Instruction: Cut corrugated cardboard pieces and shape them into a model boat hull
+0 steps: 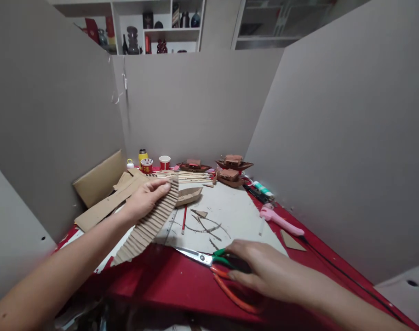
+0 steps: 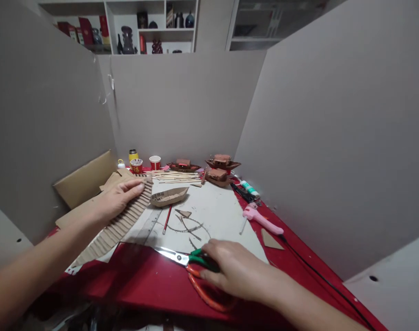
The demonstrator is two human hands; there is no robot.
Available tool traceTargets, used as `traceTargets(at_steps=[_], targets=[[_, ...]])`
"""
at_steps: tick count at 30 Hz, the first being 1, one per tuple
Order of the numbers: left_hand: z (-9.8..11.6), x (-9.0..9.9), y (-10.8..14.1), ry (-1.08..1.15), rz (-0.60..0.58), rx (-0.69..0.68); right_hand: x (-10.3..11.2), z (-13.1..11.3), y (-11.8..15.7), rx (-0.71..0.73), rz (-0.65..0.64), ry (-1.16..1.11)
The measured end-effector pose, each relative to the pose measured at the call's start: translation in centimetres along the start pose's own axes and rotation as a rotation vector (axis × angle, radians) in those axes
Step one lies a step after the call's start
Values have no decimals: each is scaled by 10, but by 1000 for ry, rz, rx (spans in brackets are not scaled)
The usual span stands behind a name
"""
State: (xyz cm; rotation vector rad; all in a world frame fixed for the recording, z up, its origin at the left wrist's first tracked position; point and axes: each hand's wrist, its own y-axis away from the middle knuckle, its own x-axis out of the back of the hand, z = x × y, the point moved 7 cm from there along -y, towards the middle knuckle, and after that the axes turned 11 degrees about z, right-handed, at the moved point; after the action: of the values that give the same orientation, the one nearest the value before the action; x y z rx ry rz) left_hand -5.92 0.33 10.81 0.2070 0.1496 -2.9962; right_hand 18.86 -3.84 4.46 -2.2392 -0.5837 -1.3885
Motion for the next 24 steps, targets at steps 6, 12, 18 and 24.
traceTargets(at_steps=[6, 12, 18, 24], targets=[[1, -62, 5, -266, -386, -295, 31, -20, -60, -120, 235, -856], [-17, -66, -18, -261, -425, -47, 32, -6, -102, -170, 304, -1156], [-33, -58, -37, -238, -368, 43, 30, 0, -118, -93, 303, -954], [-35, -59, -61, -308, -283, 74, 45, 0, -128, 107, 524, -533]])
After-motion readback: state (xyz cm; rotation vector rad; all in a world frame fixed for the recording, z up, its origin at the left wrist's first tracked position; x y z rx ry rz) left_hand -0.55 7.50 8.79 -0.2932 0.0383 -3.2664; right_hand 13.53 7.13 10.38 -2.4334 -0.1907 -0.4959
